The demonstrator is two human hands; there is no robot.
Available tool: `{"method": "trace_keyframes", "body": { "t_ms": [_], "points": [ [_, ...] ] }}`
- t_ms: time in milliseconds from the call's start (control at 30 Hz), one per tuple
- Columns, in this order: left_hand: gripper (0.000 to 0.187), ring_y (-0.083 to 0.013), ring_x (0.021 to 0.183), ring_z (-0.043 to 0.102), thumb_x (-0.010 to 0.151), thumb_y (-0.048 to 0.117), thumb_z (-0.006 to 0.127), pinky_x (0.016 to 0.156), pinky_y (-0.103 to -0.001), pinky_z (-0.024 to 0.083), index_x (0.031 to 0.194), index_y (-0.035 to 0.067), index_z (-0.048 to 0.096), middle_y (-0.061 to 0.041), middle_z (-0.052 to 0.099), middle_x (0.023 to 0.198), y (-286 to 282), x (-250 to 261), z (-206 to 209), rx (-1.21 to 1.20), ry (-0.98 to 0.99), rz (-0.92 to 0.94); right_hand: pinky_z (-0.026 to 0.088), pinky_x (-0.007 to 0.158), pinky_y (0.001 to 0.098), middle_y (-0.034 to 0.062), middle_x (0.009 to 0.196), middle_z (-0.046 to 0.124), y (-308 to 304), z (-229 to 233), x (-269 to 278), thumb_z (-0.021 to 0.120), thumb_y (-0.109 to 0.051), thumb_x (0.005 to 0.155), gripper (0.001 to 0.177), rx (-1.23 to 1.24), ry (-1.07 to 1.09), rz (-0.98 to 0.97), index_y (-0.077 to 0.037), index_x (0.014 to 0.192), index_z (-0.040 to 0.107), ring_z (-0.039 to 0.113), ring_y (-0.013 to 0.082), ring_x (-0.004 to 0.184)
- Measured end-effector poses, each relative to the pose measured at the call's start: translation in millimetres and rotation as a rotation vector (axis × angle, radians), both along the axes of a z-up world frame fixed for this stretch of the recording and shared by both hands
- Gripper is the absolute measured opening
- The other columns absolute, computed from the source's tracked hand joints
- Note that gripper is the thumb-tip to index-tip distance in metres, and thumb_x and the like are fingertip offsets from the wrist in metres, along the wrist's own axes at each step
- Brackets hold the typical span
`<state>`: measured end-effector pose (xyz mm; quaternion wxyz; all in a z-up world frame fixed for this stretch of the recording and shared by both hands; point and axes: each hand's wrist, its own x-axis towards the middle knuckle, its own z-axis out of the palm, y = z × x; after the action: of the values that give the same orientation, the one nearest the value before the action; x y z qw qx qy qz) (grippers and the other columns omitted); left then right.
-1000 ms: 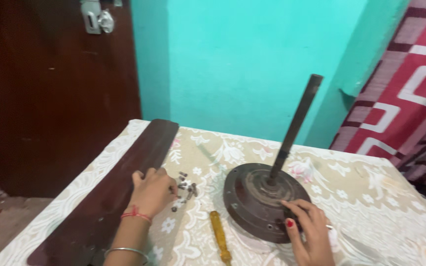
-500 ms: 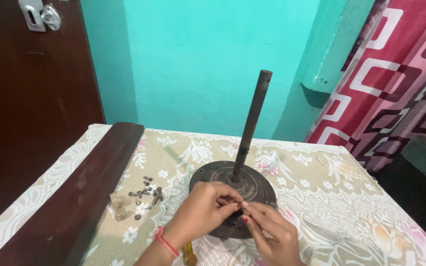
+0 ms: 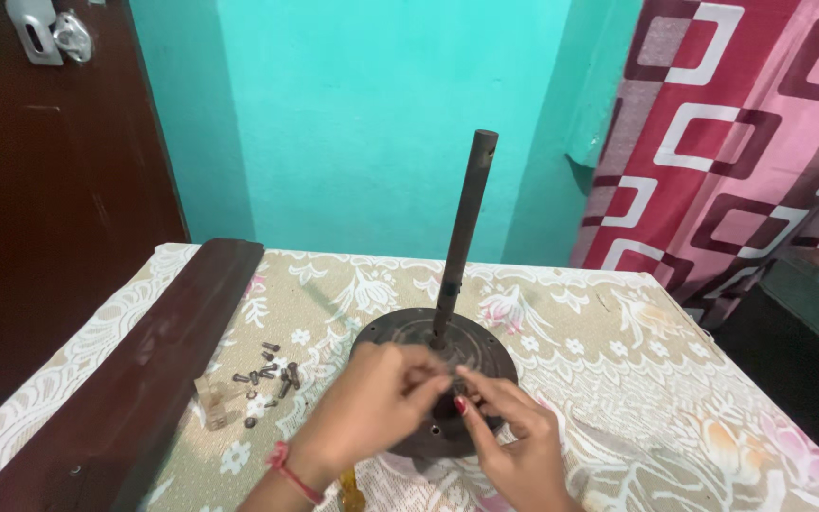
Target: The person assembles a fan base by inserting screws into the circular base and tightening them with a screwdriver. The person repeatedly picks up screws, places them into holes, and uses the screwdriver to secure them.
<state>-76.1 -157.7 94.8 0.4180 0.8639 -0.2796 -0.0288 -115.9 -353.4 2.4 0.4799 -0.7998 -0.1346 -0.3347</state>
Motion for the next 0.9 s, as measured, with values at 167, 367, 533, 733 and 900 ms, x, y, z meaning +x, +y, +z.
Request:
{"method": "trace_keyframes", "body": {
  "t_ms": [167, 367, 533, 733, 900],
  "points": [
    [0.035, -0.034, 0.085, 0.075, 0.092, 0.036, 0.076, 0.075, -0.043, 0.059, 0.098, 0.001, 0.076, -0.019, 0.075, 0.086, 41, 7, -5, 0.501, -0.092, 0.247, 0.051, 0.067, 0.0226, 0.0095, 0.092, 0.082, 1, -13, 7, 0.078, 0.002, 0.082, 0.034, 0.184, 0.245, 0.16, -0.002, 0.115, 0.08, 0.066, 0.0069, 0.075],
    [0.053, -0.032, 0.063, 0.078, 0.089, 0.015, 0.066, 0.052, -0.041, 0.064, 0.13, -0.009, 0.045, -0.027, 0.075, 0.08, 60, 24, -18, 0.255, 0.554, 0.145, 0.044, 0.055, 0.0203, 0.0046, 0.098, 0.081, 0, -19, 10, 0.082, -0.004, 0.078, 0.025, 0.079, 0.273, 0.088, -0.004, 0.103, 0.085, 0.052, 0.0038, 0.06],
    [0.081, -0.0342, 0.065, 0.075, 0.088, 0.01, 0.075, 0.055, -0.043, 0.064, 0.14, -0.015, 0.019, -0.031, 0.071, 0.081, 61, 27, -27, 0.26, 0.677, 0.154, 0.044, 0.054, 0.021, 0.0065, 0.09, 0.081, -2, -17, 10, 0.083, -0.005, 0.078, 0.026, 0.034, 0.279, 0.106, -0.003, 0.104, 0.085, 0.051, 0.0042, 0.059],
    [0.06, -0.0315, 0.063, 0.078, 0.082, 0.002, 0.078, 0.052, -0.039, 0.065, 0.12, -0.024, 0.04, -0.031, 0.072, 0.079, 54, 38, -44, 0.206, 0.645, 0.177, 0.044, 0.054, 0.0227, 0.0064, 0.087, 0.081, -3, -16, 11, 0.083, -0.005, 0.077, 0.025, 0.023, 0.324, 0.087, -0.004, 0.102, 0.085, 0.052, 0.0056, 0.058],
    [0.037, -0.028, 0.06, 0.079, 0.087, 0.007, 0.076, 0.054, -0.033, 0.062, 0.1, -0.026, 0.062, -0.029, 0.074, 0.076, 67, 44, -36, 0.184, 0.582, 0.151, 0.045, 0.056, 0.0238, 0.0049, 0.086, 0.082, -3, -11, 8, 0.085, -0.007, 0.076, 0.025, -0.024, 0.317, 0.095, -0.006, 0.101, 0.086, 0.052, 0.0066, 0.06]
  ]
}}
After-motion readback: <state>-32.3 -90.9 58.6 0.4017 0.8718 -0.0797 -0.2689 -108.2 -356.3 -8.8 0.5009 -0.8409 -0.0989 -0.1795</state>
